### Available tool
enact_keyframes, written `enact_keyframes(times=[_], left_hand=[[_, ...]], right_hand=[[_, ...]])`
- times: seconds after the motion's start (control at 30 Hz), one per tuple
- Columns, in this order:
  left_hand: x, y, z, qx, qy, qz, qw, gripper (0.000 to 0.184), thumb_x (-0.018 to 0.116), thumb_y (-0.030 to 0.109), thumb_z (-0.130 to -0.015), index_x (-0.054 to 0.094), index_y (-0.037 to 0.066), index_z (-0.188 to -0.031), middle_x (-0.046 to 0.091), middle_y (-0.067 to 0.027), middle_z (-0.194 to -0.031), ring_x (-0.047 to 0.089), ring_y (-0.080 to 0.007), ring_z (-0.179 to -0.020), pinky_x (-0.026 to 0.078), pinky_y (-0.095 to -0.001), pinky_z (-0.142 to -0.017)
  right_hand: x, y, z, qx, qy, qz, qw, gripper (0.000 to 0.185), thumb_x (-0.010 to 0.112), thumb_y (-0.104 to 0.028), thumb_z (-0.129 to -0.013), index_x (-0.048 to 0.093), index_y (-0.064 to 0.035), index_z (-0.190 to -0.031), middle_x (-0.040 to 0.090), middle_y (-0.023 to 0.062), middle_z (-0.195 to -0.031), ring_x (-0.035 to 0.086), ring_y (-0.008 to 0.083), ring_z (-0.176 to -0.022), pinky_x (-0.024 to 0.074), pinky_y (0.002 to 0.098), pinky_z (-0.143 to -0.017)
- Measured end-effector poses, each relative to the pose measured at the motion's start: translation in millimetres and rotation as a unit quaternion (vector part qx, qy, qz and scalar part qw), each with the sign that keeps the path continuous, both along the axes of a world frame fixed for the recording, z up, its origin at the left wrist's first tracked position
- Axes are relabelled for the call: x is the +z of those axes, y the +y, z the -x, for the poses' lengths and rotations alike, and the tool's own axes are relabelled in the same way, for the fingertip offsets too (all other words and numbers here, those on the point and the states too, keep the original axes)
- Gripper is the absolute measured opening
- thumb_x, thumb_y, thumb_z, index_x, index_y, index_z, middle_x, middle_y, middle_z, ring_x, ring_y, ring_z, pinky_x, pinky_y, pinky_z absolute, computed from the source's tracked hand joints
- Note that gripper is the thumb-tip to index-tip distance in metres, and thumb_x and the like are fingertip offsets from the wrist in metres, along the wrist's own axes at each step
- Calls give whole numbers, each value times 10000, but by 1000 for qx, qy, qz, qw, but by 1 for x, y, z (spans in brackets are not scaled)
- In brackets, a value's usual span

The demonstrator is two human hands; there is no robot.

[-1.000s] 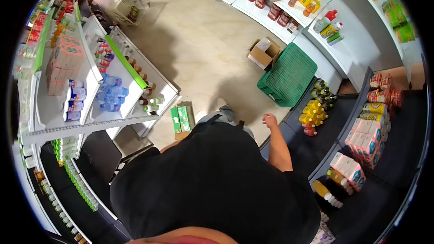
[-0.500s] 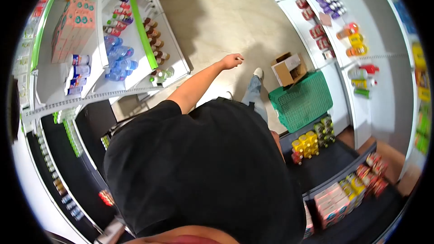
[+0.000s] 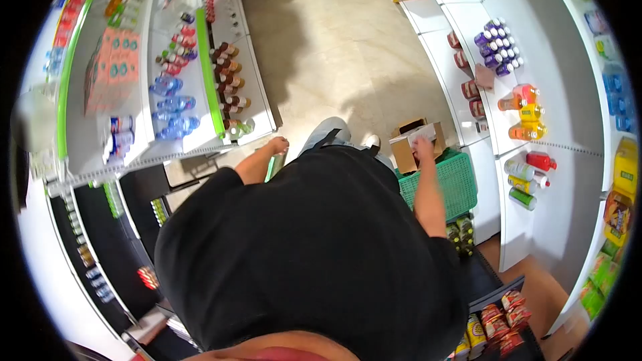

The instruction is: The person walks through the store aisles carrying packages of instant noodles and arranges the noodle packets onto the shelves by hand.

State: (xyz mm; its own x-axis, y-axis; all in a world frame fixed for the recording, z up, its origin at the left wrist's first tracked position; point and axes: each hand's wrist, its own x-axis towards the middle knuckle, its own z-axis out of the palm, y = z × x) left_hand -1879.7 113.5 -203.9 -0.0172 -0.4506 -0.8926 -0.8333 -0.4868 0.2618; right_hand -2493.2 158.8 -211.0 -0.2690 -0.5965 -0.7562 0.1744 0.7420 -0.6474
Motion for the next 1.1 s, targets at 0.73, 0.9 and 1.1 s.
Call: enact_keyframes(times=[0.73,0.9,1.1], left_hand=[[4,-472,171,25,100,6,995,287,597,223,-956,651,49,-1177,716,-93,-968,686,-206,-834,547,-378,-642],[-20,-606,274,-16,202,34,979,291,640,207,-938,668,33,-1170,719,-104,-945,688,-214,-848,577,-368,-684],[18,-729,395,-192,220,53,955,376,623,195,-889,654,29,-1225,731,-158,-1010,709,-237,-814,583,-371,-737]], right_hand=[[6,-306,51,-79,122,77,986,197,614,-186,-908,669,-13,-984,680,115,-718,646,186,-632,509,332,-551],[-123,-286,95,373,447,114,805,193,607,-244,-883,674,-84,-798,666,126,-764,647,282,-671,522,419,-651],[-44,-379,115,164,-32,219,961,268,536,-184,-954,681,38,-989,718,193,-852,715,350,-783,558,531,-695]])
